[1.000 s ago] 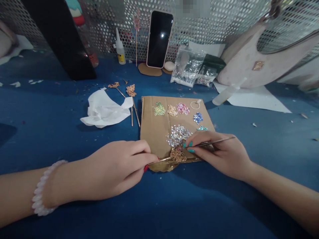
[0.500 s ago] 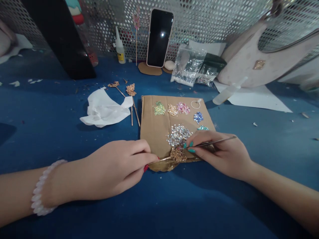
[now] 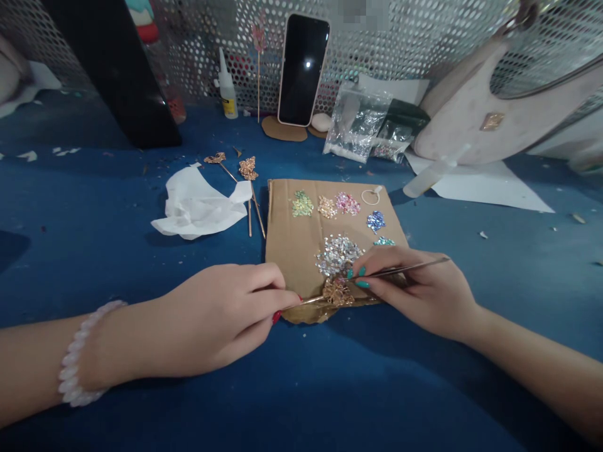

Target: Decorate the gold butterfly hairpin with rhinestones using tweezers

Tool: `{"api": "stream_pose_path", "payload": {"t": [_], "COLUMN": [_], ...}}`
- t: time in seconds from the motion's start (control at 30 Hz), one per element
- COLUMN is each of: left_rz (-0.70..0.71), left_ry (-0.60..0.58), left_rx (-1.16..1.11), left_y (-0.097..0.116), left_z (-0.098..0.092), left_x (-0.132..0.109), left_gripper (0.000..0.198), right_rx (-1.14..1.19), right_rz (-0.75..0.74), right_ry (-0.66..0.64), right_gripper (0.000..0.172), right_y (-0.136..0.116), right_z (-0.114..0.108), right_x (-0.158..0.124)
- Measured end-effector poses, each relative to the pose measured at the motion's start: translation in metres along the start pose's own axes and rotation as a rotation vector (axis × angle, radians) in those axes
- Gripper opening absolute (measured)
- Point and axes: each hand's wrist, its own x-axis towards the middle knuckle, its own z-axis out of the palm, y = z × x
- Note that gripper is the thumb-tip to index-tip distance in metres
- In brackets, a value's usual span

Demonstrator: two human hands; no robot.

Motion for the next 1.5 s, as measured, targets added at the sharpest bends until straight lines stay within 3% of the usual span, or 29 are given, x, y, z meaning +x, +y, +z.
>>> {"api": "stream_pose_path", "payload": {"t": [0.43, 0.63, 0.7, 0.83, 1.0, 1.17, 1.33, 1.5], "left_rz": [0.009, 0.018, 0.032, 0.052, 0.039, 0.036, 0.045, 0.065], "left_ry": [0.006, 0.000, 0.021, 0.055, 0.046, 0.033, 0.039, 0.052], "left_rx": [0.007, 0.030, 0.046, 0.087, 0.118, 0.156, 0.180, 0.187], "left_y": [-0.001, -0.001, -0.001, 0.001, 0.004, 0.004, 0.005, 0.004], "left_z": [0.000, -0.001, -0.001, -0.001, -0.002, -0.001, -0.001, 0.000], "left_x": [0.000, 0.001, 0.002, 0.002, 0.002, 0.002, 0.002, 0.001], "left_gripper": [0.034, 0.033, 0.032, 0.032, 0.032, 0.033, 0.033, 0.033], "right_rx": [0.039, 0.014, 0.046, 0.243, 0.252, 0.088, 0.139, 0.212], "right_rz": [-0.009, -0.119, -0.050, 0.126, 0.133, 0.094, 0.066, 0.144], "right_ry": [-0.002, 0.121, 0.156, 0.095, 0.119, 0.284, 0.232, 0.147], "right_gripper": [0.004, 0.007, 0.004, 0.007, 0.012, 0.017, 0.018, 0.017], "right_y": [0.000, 0.001, 0.003, 0.002, 0.003, 0.009, 0.007, 0.007], "right_z": [0.001, -0.001, -0.001, 0.001, 0.001, 0.001, 0.001, 0.001], "right_x": [0.000, 0.004, 0.004, 0.004, 0.008, 0.011, 0.011, 0.009]}}
